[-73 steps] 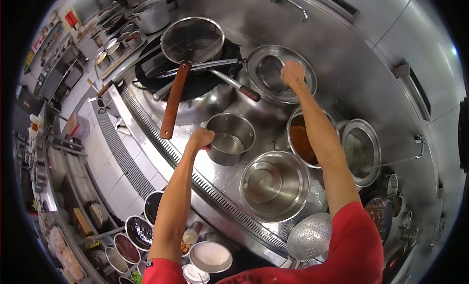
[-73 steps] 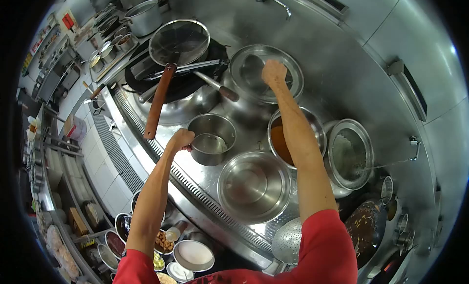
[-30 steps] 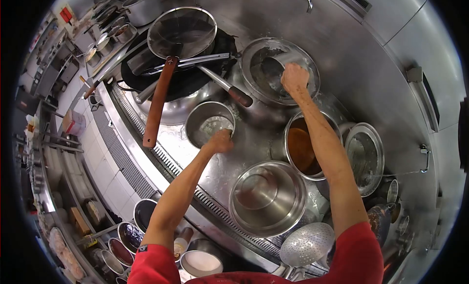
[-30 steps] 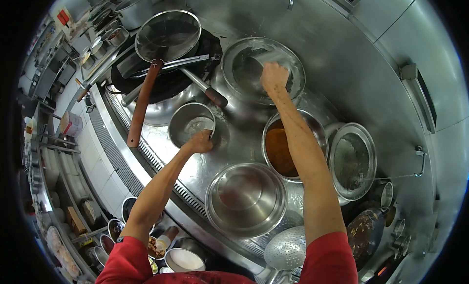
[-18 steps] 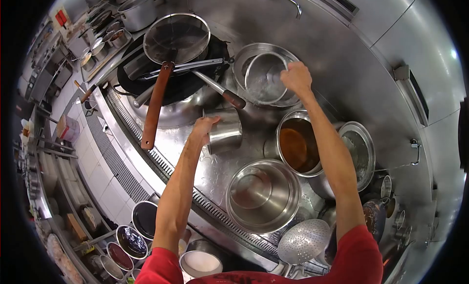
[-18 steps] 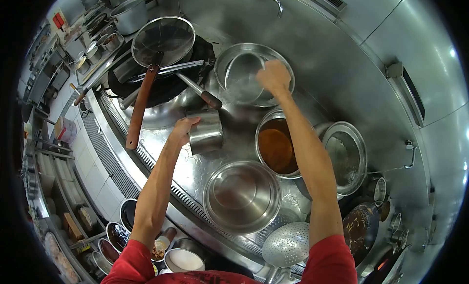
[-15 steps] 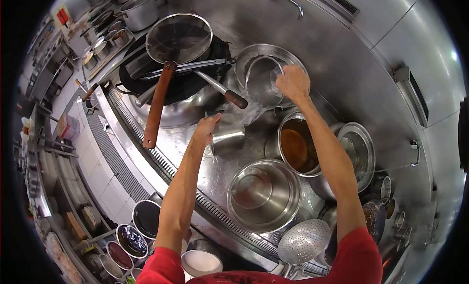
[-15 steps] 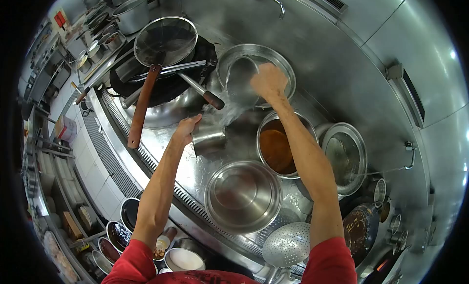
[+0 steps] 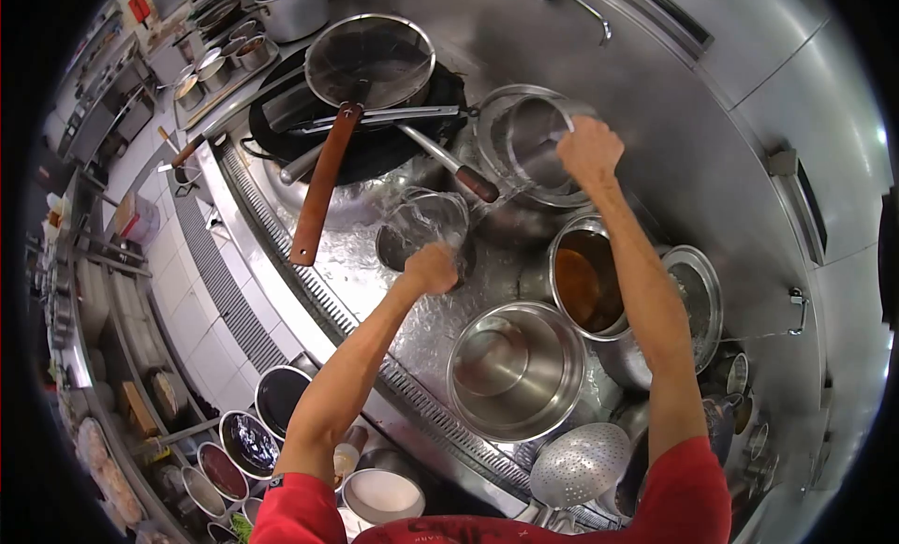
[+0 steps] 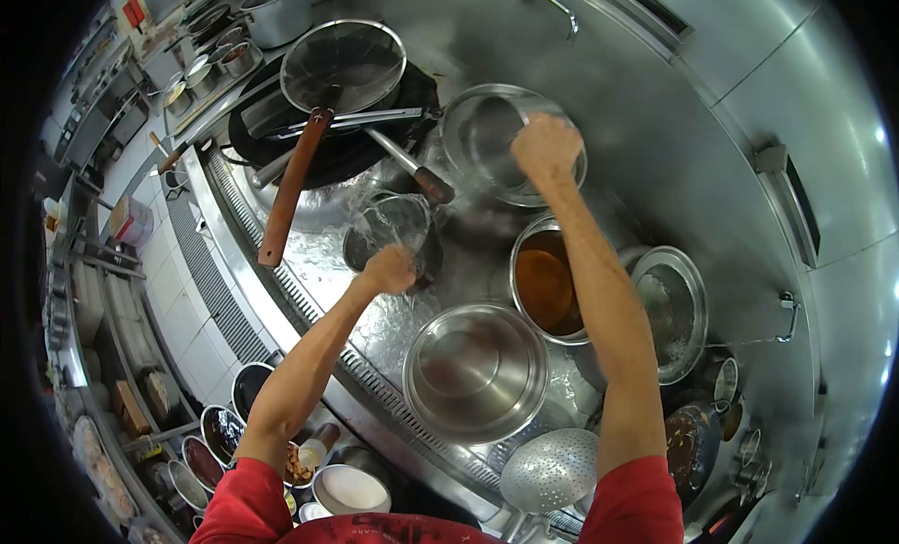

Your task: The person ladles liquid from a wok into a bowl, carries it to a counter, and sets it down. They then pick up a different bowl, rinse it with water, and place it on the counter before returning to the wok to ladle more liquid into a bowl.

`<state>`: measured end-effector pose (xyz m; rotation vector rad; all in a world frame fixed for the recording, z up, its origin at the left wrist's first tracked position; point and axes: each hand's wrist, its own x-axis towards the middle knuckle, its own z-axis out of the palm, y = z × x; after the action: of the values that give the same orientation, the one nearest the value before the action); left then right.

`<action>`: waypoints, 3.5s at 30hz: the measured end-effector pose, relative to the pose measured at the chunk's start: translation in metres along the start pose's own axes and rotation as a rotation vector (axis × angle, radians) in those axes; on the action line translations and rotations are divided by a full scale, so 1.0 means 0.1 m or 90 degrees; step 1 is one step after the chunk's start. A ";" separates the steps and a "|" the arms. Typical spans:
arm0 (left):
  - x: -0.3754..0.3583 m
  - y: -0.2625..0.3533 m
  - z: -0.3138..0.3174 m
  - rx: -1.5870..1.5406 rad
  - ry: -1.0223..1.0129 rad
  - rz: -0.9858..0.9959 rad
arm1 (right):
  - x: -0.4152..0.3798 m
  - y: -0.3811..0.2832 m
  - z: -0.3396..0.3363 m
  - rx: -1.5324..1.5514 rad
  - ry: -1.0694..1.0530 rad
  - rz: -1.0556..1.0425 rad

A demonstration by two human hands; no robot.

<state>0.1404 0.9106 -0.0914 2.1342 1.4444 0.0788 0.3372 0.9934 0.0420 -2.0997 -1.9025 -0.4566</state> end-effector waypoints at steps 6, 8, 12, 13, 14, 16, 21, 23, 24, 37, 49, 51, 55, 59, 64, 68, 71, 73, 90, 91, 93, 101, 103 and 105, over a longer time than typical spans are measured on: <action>-0.21 -0.14 0.12 0.050 -0.278 -0.057 | 0.11 0.11 0.50 -0.061 0.056 -0.067; -0.15 -0.14 -0.01 -0.045 -0.332 -0.072 | 0.04 -0.01 0.50 -0.062 0.035 -0.088; -0.02 0.07 -0.01 -0.291 0.075 -0.149 | 0.02 0.03 0.72 0.032 -0.027 0.023; 0.05 0.08 0.03 -0.368 0.163 -0.117 | 0.03 0.05 0.73 0.066 -0.011 0.077; 0.10 0.08 0.08 -0.371 0.162 -0.114 | 0.06 0.09 0.72 0.061 -0.010 0.078; 0.15 0.11 0.21 -0.365 -0.033 -0.040 | 0.09 0.22 0.59 0.152 -0.001 0.136; 0.03 0.12 0.22 -0.160 0.085 -0.057 | 0.03 0.29 0.14 0.416 -0.089 0.252; 0.11 -0.09 0.18 -0.033 0.429 -0.004 | 0.01 0.32 0.06 0.353 -0.102 0.235; 0.11 -0.07 0.06 0.037 0.478 -0.046 | -0.02 0.17 -0.15 0.293 -0.120 0.208; 0.49 -0.05 -0.01 0.195 0.405 0.014 | -0.09 -0.03 -0.16 0.037 -0.151 -0.036; 0.76 0.69 0.39 -0.243 0.219 -0.250 | 0.20 0.17 -0.09 0.027 -0.127 0.083; 0.73 0.64 0.44 -0.180 0.194 -0.243 | 0.23 0.24 0.14 0.030 -0.117 0.087; 0.58 0.54 0.40 -0.107 0.318 -0.272 | 0.22 0.19 0.36 -0.024 -0.091 0.082; 0.50 0.32 0.34 -0.074 0.070 -0.143 | 0.15 0.11 0.39 -0.027 -0.147 0.090; 0.28 0.13 0.21 -0.057 -0.178 -0.248 | 0.13 0.11 0.22 0.068 -0.148 0.155; 0.48 0.33 0.22 -0.393 0.147 -0.250 | 0.07 0.08 0.10 0.081 -0.122 0.076; 0.52 0.64 -0.01 -0.353 0.337 -0.193 | -0.01 -0.09 -0.05 0.067 -0.083 -0.006; 0.52 0.68 -0.07 -0.374 0.321 -0.172 | -0.06 -0.11 -0.03 0.048 -0.101 -0.021; 0.51 0.42 0.22 -0.346 0.249 -0.118 | 0.17 0.26 0.27 -0.015 -0.079 0.093; 0.51 0.45 0.18 -0.381 0.241 -0.146 | 0.18 0.27 0.29 -0.037 -0.075 0.098; 0.49 0.46 0.18 -0.412 0.315 -0.088 | 0.16 0.28 0.35 -0.049 -0.070 0.093; 0.48 0.30 0.32 -0.372 0.288 -0.208 | 0.11 0.28 0.58 0.057 -0.099 0.128; 0.62 0.31 0.14 -0.384 0.420 -0.260 | 0.12 0.27 0.41 0.126 -0.124 0.141; 0.65 0.37 0.03 -0.430 0.458 -0.224 | 0.08 0.30 0.36 0.145 -0.125 0.144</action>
<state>0.1999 0.9562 -0.0930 1.3116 1.8047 1.1198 0.3696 1.0119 0.0129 -2.2352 -1.6911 0.0163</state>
